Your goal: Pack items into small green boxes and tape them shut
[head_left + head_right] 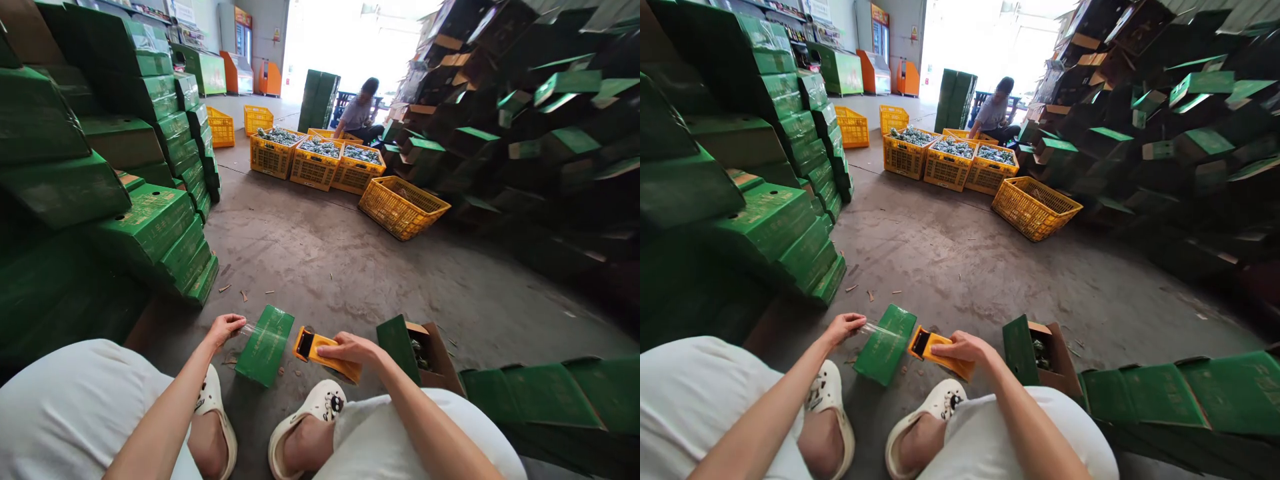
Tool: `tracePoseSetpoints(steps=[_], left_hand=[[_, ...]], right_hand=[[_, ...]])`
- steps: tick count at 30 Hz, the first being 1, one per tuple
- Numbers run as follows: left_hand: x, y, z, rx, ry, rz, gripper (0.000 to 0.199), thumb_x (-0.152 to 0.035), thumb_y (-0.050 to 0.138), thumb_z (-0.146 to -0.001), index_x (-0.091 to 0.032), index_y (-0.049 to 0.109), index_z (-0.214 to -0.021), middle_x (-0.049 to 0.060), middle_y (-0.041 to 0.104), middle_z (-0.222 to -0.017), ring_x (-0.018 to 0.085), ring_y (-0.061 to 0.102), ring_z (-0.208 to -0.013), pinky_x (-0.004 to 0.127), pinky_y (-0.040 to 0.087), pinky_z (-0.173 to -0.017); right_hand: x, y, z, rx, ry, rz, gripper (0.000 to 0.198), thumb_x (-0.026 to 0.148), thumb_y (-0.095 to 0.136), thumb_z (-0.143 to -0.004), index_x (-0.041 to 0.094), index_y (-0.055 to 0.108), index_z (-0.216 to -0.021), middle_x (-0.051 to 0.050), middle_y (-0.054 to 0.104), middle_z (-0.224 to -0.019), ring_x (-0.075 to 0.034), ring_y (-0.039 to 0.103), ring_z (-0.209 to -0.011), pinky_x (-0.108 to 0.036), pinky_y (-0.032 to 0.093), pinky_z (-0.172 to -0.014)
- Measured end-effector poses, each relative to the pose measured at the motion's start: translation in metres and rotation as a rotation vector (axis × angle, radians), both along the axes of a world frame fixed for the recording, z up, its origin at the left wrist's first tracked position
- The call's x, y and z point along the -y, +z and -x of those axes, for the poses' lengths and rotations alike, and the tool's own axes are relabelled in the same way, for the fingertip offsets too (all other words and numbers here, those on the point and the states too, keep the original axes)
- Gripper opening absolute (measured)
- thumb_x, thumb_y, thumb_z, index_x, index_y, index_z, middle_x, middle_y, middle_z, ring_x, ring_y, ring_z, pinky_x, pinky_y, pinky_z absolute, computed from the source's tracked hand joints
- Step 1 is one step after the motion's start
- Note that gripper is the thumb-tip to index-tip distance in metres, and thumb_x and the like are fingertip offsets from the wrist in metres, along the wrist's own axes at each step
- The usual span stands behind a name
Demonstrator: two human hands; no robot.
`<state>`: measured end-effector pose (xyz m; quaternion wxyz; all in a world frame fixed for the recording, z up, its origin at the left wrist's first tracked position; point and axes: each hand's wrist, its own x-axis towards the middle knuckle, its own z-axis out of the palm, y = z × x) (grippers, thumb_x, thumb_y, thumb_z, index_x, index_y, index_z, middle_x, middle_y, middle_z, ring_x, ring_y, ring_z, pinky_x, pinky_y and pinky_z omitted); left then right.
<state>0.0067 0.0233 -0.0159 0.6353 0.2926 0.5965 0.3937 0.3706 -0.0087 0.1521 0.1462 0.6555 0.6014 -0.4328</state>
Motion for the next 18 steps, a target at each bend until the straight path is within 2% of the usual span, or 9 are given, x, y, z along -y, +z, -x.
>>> tracePoseSetpoints(steps=[3, 8, 13, 18], left_hand=[[-0.006, -0.010, -0.002, -0.045, 0.000, -0.045, 0.058, -0.054, 0.095, -0.037, -0.016, 0.075, -0.076, -0.001, 0.066, -0.066, 0.011, 0.055, -0.061, 0.025, 0.042, -0.062], [-0.014, -0.023, -0.009, -0.143, -0.005, -0.096, 0.058, -0.059, 0.091, -0.040, -0.016, 0.074, -0.074, -0.002, 0.062, -0.062, 0.010, 0.048, -0.057, 0.025, 0.036, -0.058], [-0.022, -0.030, -0.005, -0.208, -0.004, -0.117, 0.061, -0.066, 0.086, -0.046, -0.016, 0.074, -0.079, -0.002, 0.061, -0.064, 0.011, 0.048, -0.060, 0.025, 0.035, -0.059], [-0.021, -0.038, -0.006, -0.255, -0.002, -0.095, 0.061, -0.069, 0.083, -0.046, -0.017, 0.073, -0.078, -0.001, 0.063, -0.067, 0.013, 0.052, -0.063, 0.027, 0.039, -0.062]], right_hand=[[0.008, -0.007, -0.010, -0.005, -0.036, 0.053, 0.059, 0.077, 0.070, -0.075, 0.018, 0.069, -0.077, -0.001, 0.060, -0.069, -0.014, 0.050, -0.061, -0.027, 0.030, -0.053], [0.014, -0.035, 0.003, -0.040, -0.056, 0.110, 0.052, 0.070, 0.068, -0.082, 0.018, 0.069, -0.080, 0.001, 0.058, -0.068, -0.012, 0.049, -0.060, -0.025, 0.029, -0.053], [0.002, -0.052, 0.004, -0.081, -0.036, 0.146, 0.050, 0.067, 0.068, -0.085, 0.018, 0.069, -0.080, -0.001, 0.062, -0.073, -0.013, 0.052, -0.063, -0.025, 0.031, -0.054], [-0.009, -0.066, 0.003, -0.031, -0.018, 0.150, 0.049, 0.067, 0.069, -0.084, 0.018, 0.068, -0.076, -0.002, 0.064, -0.072, -0.014, 0.055, -0.064, -0.025, 0.034, -0.056]])
